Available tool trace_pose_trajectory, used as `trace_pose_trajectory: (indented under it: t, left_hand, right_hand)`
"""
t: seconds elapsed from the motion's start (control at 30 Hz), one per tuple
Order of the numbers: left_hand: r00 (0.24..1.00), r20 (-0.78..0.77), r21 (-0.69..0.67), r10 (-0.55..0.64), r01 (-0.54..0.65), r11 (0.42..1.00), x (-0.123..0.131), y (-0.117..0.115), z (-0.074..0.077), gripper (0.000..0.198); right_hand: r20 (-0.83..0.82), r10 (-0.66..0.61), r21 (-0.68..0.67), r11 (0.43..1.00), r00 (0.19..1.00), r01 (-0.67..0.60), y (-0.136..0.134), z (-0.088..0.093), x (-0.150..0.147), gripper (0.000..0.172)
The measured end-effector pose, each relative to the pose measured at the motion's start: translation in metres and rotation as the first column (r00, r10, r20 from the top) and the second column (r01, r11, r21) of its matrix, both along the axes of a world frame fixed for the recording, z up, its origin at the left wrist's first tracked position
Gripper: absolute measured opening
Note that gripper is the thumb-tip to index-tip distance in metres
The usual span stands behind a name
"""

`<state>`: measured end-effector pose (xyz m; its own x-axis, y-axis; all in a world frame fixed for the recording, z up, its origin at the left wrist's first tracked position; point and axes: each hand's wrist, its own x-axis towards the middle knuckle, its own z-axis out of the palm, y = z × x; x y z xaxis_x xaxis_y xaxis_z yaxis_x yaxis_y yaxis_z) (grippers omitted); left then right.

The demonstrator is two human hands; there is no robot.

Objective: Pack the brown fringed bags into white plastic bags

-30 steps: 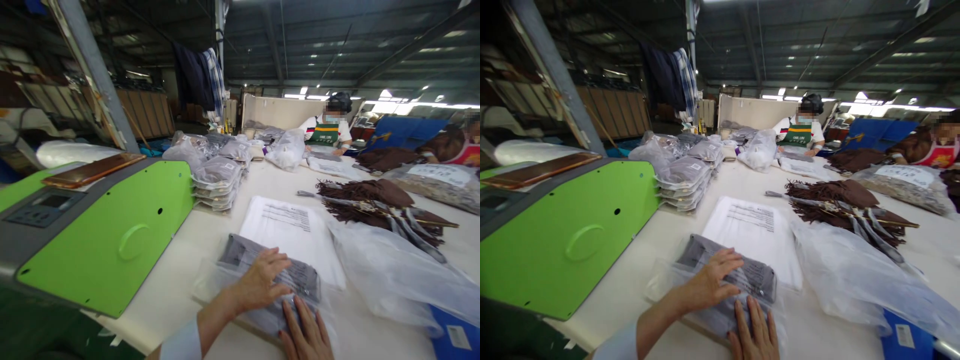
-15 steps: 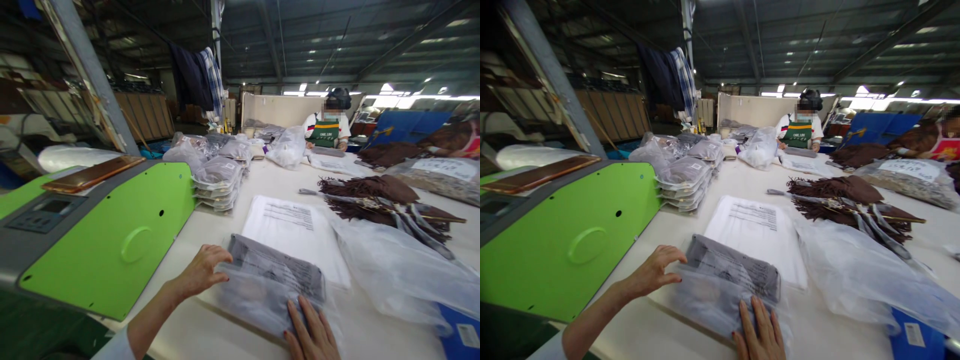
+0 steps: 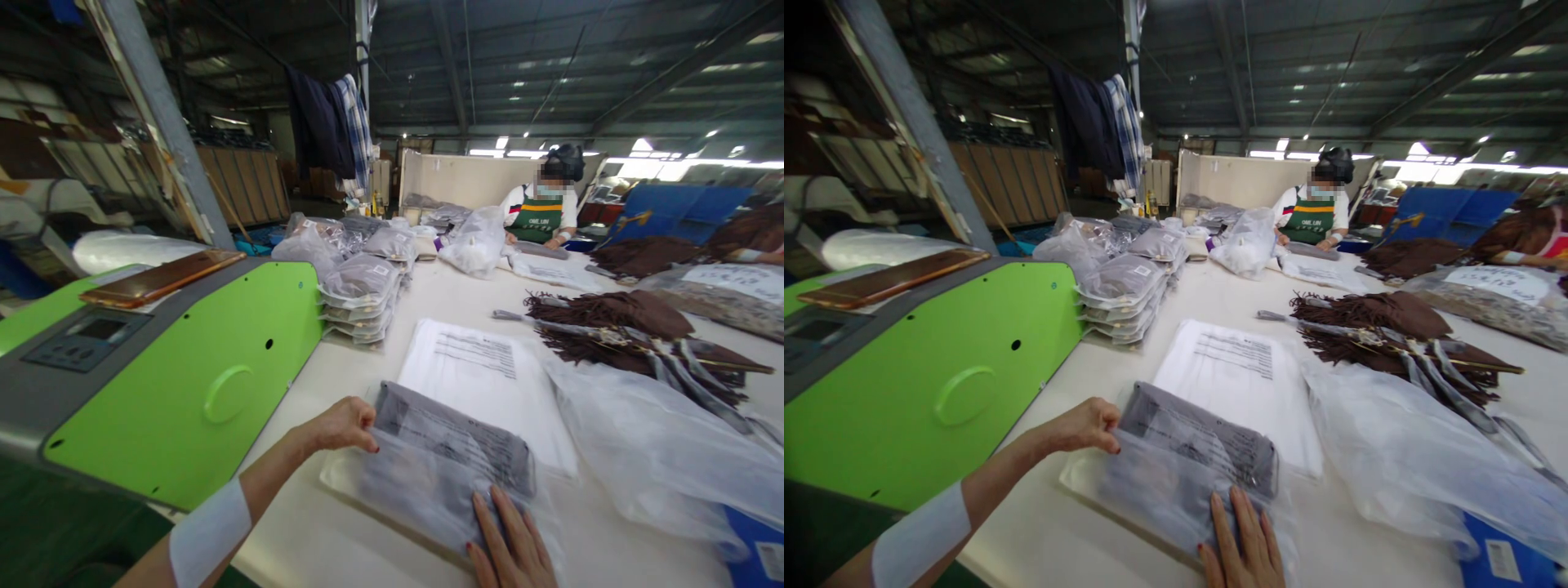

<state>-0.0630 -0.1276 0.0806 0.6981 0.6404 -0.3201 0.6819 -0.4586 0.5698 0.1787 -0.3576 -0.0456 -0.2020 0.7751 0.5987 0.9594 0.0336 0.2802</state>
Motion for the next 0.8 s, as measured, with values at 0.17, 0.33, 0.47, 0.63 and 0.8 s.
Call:
trace_pose_trajectory:
  t: [0.17, 0.33, 0.47, 0.63, 0.8]
  left_hand:
    - [0.992, 0.047, -0.028, 0.114, -0.113, 0.993, 0.002, -0.004, -0.020, 0.023]
    - [0.974, 0.065, 0.033, 0.217, -0.219, 0.975, 0.004, -0.009, -0.028, 0.017]
    - [0.959, 0.089, 0.017, 0.268, -0.270, 0.963, 0.003, -0.008, -0.033, 0.016]
    - [0.957, 0.138, -0.004, 0.256, -0.258, 0.966, 0.001, -0.011, -0.040, 0.018]
    - [0.961, 0.186, -0.047, 0.203, -0.198, 0.979, -0.008, 0.005, -0.068, 0.022]
  right_hand:
    - [0.010, 0.005, 0.005, 1.000, 1.000, -0.005, 0.000, -0.002, 0.002, 0.066]
    - [-0.016, 0.011, 0.021, 1.000, 1.000, -0.011, 0.001, 0.001, 0.000, 0.067]
    - [-0.126, 0.035, 0.018, 0.999, 0.991, -0.033, 0.001, 0.005, -0.007, 0.061]
    - [-0.461, -0.034, 0.033, 0.998, 0.887, 0.055, -0.029, 0.032, 0.001, 0.041]
    - [-0.498, -0.373, 0.165, 0.846, 0.783, 0.507, -0.095, 0.075, 0.079, 0.030]
